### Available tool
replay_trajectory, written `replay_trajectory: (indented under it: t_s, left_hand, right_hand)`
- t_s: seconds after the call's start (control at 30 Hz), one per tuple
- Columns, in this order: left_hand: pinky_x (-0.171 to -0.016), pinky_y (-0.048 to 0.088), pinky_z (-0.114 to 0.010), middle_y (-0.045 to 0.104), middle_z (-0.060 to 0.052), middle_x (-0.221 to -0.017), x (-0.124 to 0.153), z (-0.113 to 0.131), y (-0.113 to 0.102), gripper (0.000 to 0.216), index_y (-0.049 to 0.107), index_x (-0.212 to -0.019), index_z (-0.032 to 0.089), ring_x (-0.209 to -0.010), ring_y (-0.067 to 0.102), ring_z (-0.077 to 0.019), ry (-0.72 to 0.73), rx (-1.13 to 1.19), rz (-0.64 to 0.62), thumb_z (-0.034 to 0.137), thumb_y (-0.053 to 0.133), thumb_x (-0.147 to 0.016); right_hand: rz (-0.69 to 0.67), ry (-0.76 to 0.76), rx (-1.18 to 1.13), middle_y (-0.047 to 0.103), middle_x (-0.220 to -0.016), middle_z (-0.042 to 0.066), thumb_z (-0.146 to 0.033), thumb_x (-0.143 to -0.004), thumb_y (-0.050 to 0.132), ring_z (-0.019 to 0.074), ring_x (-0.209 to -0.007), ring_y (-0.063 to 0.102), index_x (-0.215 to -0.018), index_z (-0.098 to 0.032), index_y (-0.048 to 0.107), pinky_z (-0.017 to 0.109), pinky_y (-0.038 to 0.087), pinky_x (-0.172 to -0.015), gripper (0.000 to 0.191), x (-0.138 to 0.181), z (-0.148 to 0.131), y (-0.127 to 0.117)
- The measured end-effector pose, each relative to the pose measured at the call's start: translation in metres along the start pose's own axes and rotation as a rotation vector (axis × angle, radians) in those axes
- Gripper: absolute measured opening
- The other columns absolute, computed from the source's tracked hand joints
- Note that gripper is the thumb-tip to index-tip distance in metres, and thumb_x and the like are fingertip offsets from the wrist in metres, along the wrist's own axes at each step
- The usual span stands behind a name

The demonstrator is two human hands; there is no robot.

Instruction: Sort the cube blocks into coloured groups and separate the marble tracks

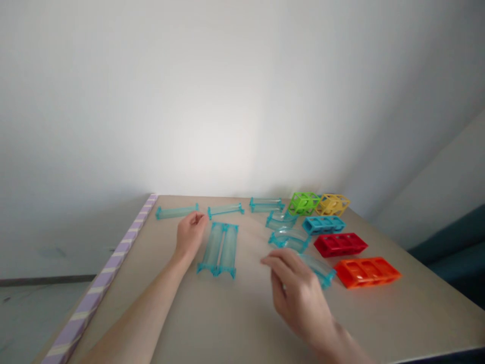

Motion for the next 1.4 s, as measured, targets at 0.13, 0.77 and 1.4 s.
replay_trajectory:
  t_s: [0.13, 0.77, 1.4]
  left_hand:
    - [-0.062, 0.032, -0.027, 0.056, 0.000, -0.060, -0.008, -0.011, -0.004, 0.007, 0.062, -0.062, 0.022, -0.061, 0.048, -0.0176, 0.066, -0.192, 0.061, 0.025, 0.062, -0.069]
    - [-0.049, 0.042, -0.024, 0.059, 0.002, -0.060, -0.003, -0.020, 0.019, 0.026, 0.061, -0.090, 0.018, -0.051, 0.056, -0.0144, -0.147, 0.048, -0.080, 0.039, 0.060, -0.075]
    - [-0.083, 0.044, -0.038, 0.064, -0.006, -0.079, -0.023, -0.026, -0.004, 0.017, 0.070, -0.079, 0.019, -0.080, 0.059, -0.0232, 0.109, -0.445, 0.085, 0.026, 0.055, -0.077]
  right_hand:
    - [-0.130, 0.111, -0.016, 0.063, -0.103, 0.012, -0.016, -0.089, 0.044, 0.0238, -0.094, 0.062, -0.113, -0.018, 0.060, 0.035, 0.050, -0.082, 0.029, -0.035, -0.028, 0.059]
    - [-0.005, 0.626, -0.997, 0.060, -0.082, -0.002, -0.029, -0.075, 0.063, 0.0135, -0.062, 0.059, -0.122, -0.022, 0.040, 0.027, 0.049, -0.056, 0.053, -0.053, 0.029, 0.133]
    - [-0.227, 0.435, -0.700, 0.047, -0.063, -0.006, -0.025, -0.078, 0.058, 0.0116, -0.059, 0.048, -0.113, -0.017, 0.060, 0.024, 0.038, -0.058, 0.036, -0.052, 0.012, 0.119]
Point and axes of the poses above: each hand's wrist, its own x-axis away from the middle knuckle, its own y-axis out of the palm, z = x × y, the point moved 4 cm from there along -x, towards the middle knuckle
